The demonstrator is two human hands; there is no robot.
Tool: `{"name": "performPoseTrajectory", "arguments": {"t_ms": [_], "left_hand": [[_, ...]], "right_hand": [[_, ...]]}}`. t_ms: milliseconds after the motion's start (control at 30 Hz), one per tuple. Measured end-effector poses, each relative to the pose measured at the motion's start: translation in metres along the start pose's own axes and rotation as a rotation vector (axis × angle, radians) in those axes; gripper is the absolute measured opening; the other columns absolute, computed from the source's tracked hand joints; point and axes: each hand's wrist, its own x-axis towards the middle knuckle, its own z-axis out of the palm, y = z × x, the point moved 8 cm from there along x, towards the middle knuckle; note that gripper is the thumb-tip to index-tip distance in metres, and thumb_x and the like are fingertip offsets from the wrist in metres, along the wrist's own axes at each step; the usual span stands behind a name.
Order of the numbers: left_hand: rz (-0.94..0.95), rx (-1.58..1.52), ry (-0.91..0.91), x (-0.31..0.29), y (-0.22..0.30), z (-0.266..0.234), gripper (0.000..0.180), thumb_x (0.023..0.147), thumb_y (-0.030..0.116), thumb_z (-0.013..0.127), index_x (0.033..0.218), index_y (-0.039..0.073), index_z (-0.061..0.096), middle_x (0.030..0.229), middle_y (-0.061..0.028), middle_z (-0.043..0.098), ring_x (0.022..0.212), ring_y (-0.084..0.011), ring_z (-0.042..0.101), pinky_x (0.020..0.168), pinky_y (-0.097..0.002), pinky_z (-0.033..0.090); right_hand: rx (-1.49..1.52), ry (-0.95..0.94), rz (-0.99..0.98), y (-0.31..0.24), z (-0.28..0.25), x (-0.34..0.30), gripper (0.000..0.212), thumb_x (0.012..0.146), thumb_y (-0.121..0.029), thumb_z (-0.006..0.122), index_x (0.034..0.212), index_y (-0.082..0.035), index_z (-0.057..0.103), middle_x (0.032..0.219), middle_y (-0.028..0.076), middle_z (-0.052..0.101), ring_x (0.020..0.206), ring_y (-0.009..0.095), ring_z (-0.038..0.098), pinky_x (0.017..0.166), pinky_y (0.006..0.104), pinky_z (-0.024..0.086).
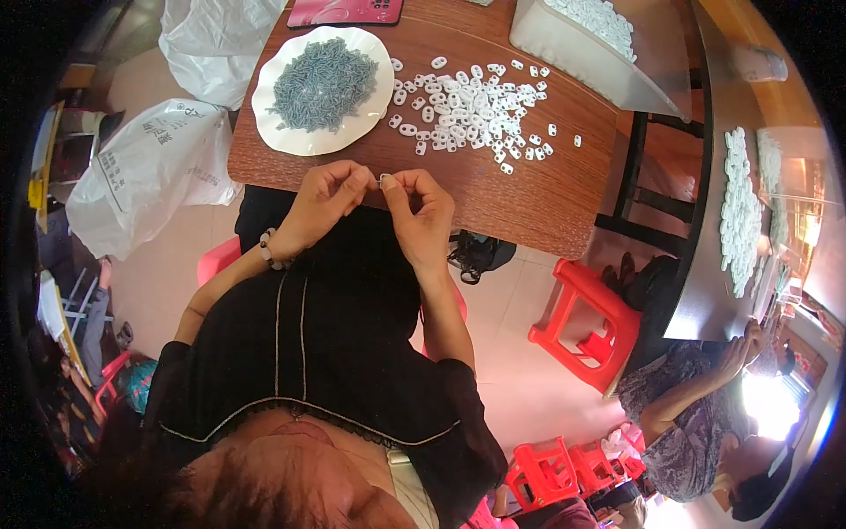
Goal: The recorder is manually assembling small plastic components by inserting black beads into white circular plastic housings.
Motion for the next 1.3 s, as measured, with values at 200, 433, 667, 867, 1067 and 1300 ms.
{"name": "performPoseTrajectory", "arguments": {"t_ms": [200, 433, 667, 867, 1067, 1300], "left_hand": [[-0.169, -0.293, -0.061, -0.001, -0.009, 0.003, 0.033, 0.099, 0.03, 0.047, 0.098, 0.001, 0.064, 0.069, 0.0047, 0.048, 0.059, -0.003, 0.041, 0.05, -0.0182, 0.029], [-0.172, -0.315, -0.028, 0.0, -0.013, -0.001, 0.024, 0.096, 0.018, 0.05, 0.106, 0.0, 0.064, 0.081, -0.0003, 0.06, 0.064, -0.0024, 0.049, 0.057, -0.0168, 0.039], [-0.196, -0.348, -0.061, -0.003, -0.013, 0.006, 0.019, 0.094, 0.016, 0.056, 0.102, 0.002, 0.064, 0.081, 0.0002, 0.062, 0.066, -0.0029, 0.052, 0.057, -0.0166, 0.04], [-0.211, -0.375, 0.002, -0.001, -0.018, 0.003, 0.018, 0.092, 0.02, 0.061, 0.096, 0.004, 0.066, 0.075, 0.0023, 0.059, 0.062, -0.0029, 0.049, 0.053, -0.0166, 0.035], [-0.195, -0.343, 0.029, 0.0, -0.012, 0.004, 0.017, 0.091, 0.02, 0.063, 0.094, 0.003, 0.066, 0.073, 0.0026, 0.058, 0.06, -0.0029, 0.048, 0.052, -0.0164, 0.034], [-0.168, -0.29, 0.051, 0.0, -0.01, 0.003, 0.018, 0.091, 0.02, 0.064, 0.094, 0.003, 0.066, 0.073, 0.0027, 0.058, 0.06, -0.0028, 0.048, 0.053, -0.0164, 0.035]], "right_hand": [[0.049, 0.036, 0.0, 0.002, -0.005, 0.002, 0.013, 0.089, -0.011, 0.063, 0.082, 0.001, 0.062, 0.074, -0.004, 0.058, 0.069, 0.003, 0.047, 0.064, 0.0183, 0.038], [0.106, 0.051, 0.035, 0.007, -0.008, 0.002, 0.015, 0.09, -0.013, 0.063, 0.082, 0.0, 0.062, 0.075, -0.004, 0.058, 0.07, 0.003, 0.047, 0.065, 0.0181, 0.038], [0.127, 0.053, 0.016, 0.008, -0.009, 0.001, 0.014, 0.09, -0.012, 0.064, 0.082, 0.0, 0.062, 0.075, -0.004, 0.058, 0.07, 0.003, 0.047, 0.065, 0.0181, 0.038], [0.103, 0.061, -0.008, 0.006, -0.007, 0.0, 0.013, 0.089, -0.011, 0.064, 0.083, 0.0, 0.062, 0.076, -0.003, 0.06, 0.071, 0.003, 0.049, 0.066, 0.0184, 0.04], [0.089, 0.05, -0.04, 0.006, -0.003, 0.0, 0.012, 0.089, -0.01, 0.063, 0.083, 0.001, 0.062, 0.076, -0.002, 0.061, 0.071, 0.003, 0.05, 0.067, 0.0185, 0.041], [0.062, 0.05, -0.03, 0.004, -0.003, -0.001, 0.012, 0.089, -0.01, 0.064, 0.084, 0.001, 0.062, 0.074, -0.004, 0.058, 0.068, 0.002, 0.047, 0.063, 0.0181, 0.04]]}}
